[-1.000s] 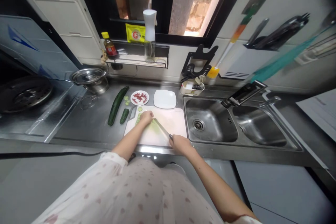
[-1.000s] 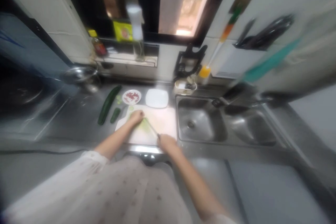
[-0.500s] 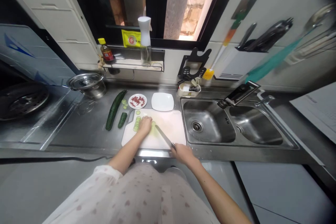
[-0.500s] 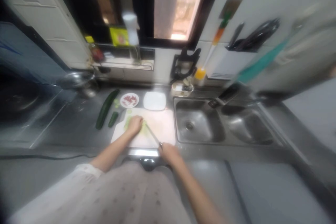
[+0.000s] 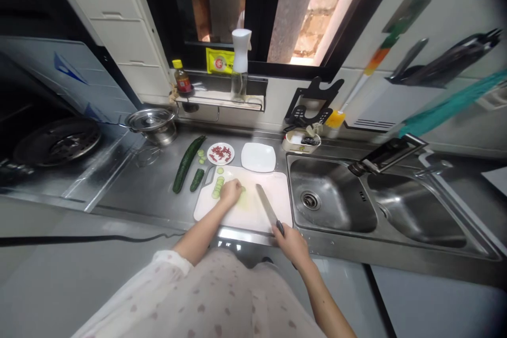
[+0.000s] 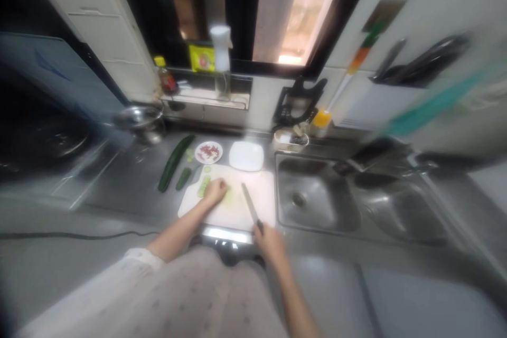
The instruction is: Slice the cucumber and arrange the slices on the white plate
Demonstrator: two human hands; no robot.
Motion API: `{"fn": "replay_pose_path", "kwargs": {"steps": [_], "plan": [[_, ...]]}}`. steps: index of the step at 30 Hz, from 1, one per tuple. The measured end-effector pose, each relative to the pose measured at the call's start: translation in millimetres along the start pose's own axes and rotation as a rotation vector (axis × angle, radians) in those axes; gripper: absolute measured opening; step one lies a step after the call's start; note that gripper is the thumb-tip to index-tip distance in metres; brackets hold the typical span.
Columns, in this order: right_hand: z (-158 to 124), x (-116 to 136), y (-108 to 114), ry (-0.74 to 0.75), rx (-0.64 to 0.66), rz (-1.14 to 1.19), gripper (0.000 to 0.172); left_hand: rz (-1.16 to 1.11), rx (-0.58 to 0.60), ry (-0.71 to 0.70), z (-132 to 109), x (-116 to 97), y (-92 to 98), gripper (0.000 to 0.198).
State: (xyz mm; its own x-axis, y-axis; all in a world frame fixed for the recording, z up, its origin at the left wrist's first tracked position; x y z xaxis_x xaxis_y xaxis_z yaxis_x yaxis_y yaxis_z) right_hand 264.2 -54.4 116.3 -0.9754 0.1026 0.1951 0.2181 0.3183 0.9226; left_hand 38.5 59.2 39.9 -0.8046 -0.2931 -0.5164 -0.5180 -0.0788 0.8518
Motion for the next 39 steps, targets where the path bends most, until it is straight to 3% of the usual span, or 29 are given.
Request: {"fn": "replay_pose_path", "kwargs": {"steps": [4,8,14,19,32,39], "plan": [[5,-2,-2,-0.009,0.001,0.014,0.041,-0.161,-0.020,0.116,-9,14,7.2,0.012],[9,-4,-4,-0.020,0.005,0.023,0.044,-0.264,-0.075,0.173,-22,45,18.5,0.011],[15,-4,-3,-0.015,0.007,0.034,0.044,-0.275,-0.147,0.212,-31,89,28.0,0.012],[17,-2,-1,-0.014,0.001,0.025,0.044,-0.238,-0.177,0.222,-28,108,28.8,0.016],[17,-2,-4,-0.024,0.008,0.024,0.045,-0.030,-0.180,0.214,-28,107,36.1,0.013],[14,-3,-2,-0.018,0.003,0.021,0.044,-0.012,-0.256,0.152,13,88,46.0,0.024]]}}
Point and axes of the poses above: each hand's wrist, its own z-axis towards the middle knuckle, its own y-axis out of the back of the hand, x = y × z, the point moved 1 cm from there along z, towards the middle knuckle, and after that the axes turned 12 degrees about -x, right-handed, at the moved point
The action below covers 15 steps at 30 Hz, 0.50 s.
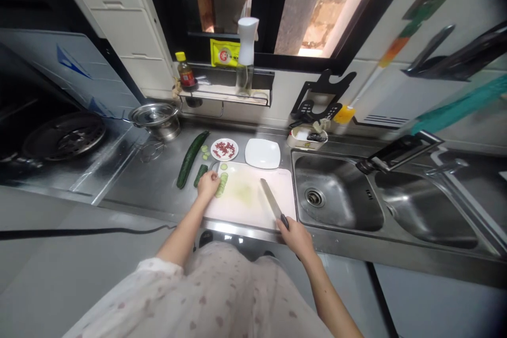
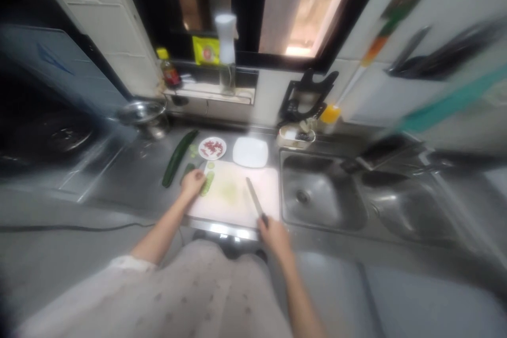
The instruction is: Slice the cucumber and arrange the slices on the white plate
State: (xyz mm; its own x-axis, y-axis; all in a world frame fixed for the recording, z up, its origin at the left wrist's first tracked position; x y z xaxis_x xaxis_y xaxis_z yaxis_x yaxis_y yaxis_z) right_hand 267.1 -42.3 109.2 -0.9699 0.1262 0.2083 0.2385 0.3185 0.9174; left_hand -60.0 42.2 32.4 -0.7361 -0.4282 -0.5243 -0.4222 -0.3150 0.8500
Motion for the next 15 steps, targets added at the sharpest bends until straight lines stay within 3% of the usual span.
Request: {"fn": "replay_pose_path", "kwargs": {"steps": [6,15], "plan": [[0,-3,-1,0.009,-0.011,-0.015,0.043,0.109,0.028,-0.114,38,-25,-12.3,0.035],[-5,-8,1,-0.021,-0.020,0.005,0.042,0.212,0.097,-0.167,53,-30,-25.2,0.032]]}}
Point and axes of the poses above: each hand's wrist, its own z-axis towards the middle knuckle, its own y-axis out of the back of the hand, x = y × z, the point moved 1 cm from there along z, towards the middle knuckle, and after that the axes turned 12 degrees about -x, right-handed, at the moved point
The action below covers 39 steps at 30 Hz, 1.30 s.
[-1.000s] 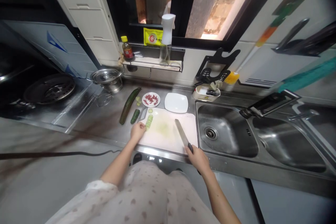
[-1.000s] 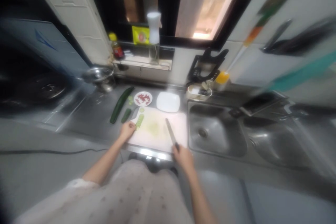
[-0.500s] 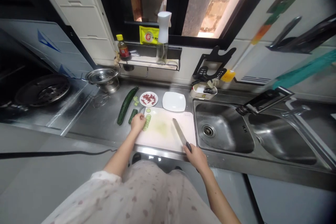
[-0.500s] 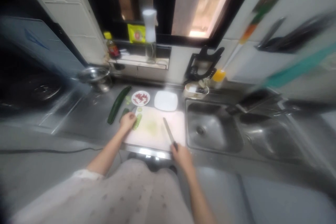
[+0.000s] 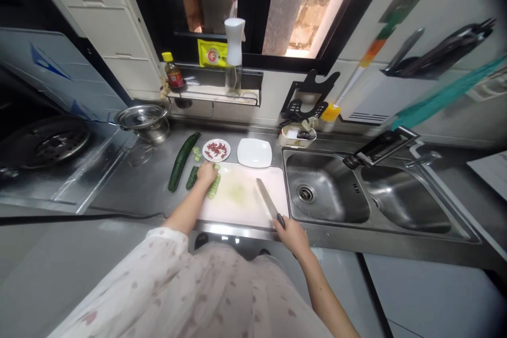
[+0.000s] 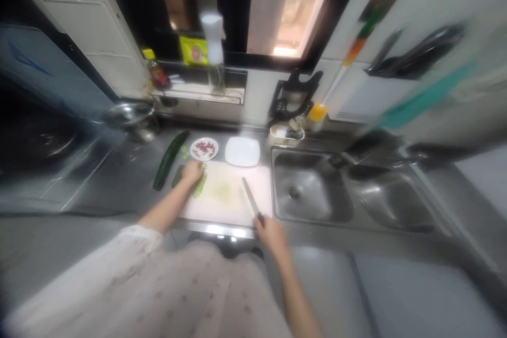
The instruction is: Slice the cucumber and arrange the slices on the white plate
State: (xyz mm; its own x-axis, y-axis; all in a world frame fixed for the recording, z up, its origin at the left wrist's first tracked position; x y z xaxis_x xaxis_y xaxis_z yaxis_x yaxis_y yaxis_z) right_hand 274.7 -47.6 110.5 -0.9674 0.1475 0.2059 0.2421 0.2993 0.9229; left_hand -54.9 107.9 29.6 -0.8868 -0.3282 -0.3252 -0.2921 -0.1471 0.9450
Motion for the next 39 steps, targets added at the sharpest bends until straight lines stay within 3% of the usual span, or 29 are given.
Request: {"fn": "replay_pose_path", "kwargs": {"steps": [6,10,15,20,27,39], "plan": [[0,0,2,-0.008,0.012,-0.003,0.040,-0.176,-0.026,0.098,4,-3,5.4,0.020],[0,3,4,-0.011,0.012,-0.014,0.040,-0.296,0.027,0.092,-1,-12,7.6,0.019],[-1,5,5,0.011,0.013,-0.007,0.040,-0.387,0.223,-0.046,-19,-34,-0.2,0.019],[-5,10,4,0.005,0.022,-0.017,0.040,-0.331,0.310,-0.262,-35,-57,-14.0,0.020],[-9,20,4,0.057,0.037,-0.043,0.037,-0.211,0.213,-0.223,-41,-57,-17.0,0.023],[-3,34,-8,0.139,0.056,-0.058,0.040,-0.161,0.183,-0.112,-43,-60,-14.2,0.014]]}}
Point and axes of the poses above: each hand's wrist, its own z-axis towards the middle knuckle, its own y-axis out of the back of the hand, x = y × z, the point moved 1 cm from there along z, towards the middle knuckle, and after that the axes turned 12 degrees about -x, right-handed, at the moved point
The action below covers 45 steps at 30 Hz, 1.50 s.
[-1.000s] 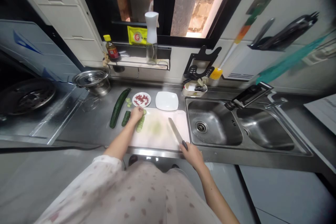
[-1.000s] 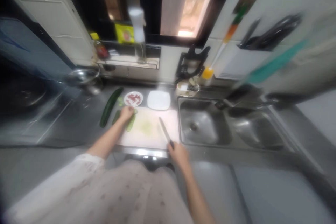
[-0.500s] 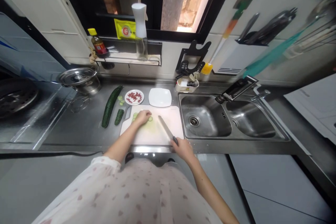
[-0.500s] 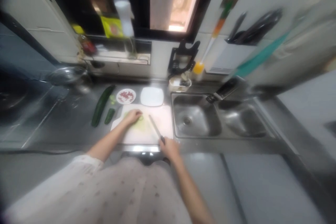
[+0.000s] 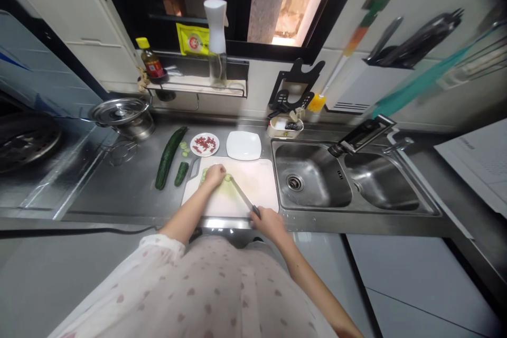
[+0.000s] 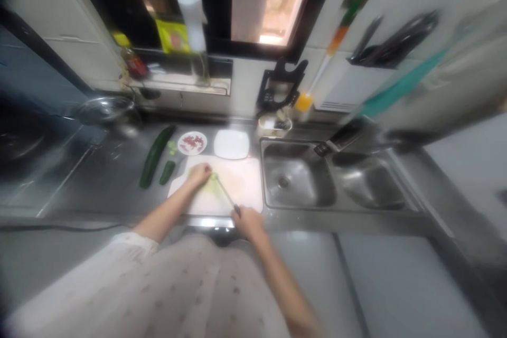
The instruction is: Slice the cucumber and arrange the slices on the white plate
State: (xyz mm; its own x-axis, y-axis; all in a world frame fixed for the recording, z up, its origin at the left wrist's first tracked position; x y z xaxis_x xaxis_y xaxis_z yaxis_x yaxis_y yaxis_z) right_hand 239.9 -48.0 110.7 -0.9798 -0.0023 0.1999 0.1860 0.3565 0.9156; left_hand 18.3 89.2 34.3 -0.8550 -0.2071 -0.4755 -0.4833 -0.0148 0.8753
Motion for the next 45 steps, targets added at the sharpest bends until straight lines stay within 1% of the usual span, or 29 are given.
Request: {"fn": "replay_pose_path", "kwargs": {"steps": [5,10,17,22,31,39,45], "plan": [[0,3,1,0.004,0.007,0.015,0.040,0.047,0.002,0.026,1,-3,0.6,0.014],[-2,7,4,-0.011,0.021,-0.022,0.038,0.054,0.006,0.034,3,-3,-1.3,0.014],[-4,12,-3,-0.019,0.041,-0.068,0.040,0.054,0.008,0.033,7,1,-7.1,0.014],[0,11,-6,-0.005,0.046,-0.062,0.040,0.032,0.017,0.046,8,2,-6.9,0.013],[4,9,0,0.014,0.074,-0.040,0.039,0.060,0.017,0.043,7,2,-6.0,0.014],[13,13,-7,0.016,0.053,-0.053,0.039,0.077,0.028,0.037,7,1,-5.4,0.014],[17,19,-1,0.022,0.066,-0.074,0.039,0.075,0.043,0.053,9,2,-6.7,0.013]]}}
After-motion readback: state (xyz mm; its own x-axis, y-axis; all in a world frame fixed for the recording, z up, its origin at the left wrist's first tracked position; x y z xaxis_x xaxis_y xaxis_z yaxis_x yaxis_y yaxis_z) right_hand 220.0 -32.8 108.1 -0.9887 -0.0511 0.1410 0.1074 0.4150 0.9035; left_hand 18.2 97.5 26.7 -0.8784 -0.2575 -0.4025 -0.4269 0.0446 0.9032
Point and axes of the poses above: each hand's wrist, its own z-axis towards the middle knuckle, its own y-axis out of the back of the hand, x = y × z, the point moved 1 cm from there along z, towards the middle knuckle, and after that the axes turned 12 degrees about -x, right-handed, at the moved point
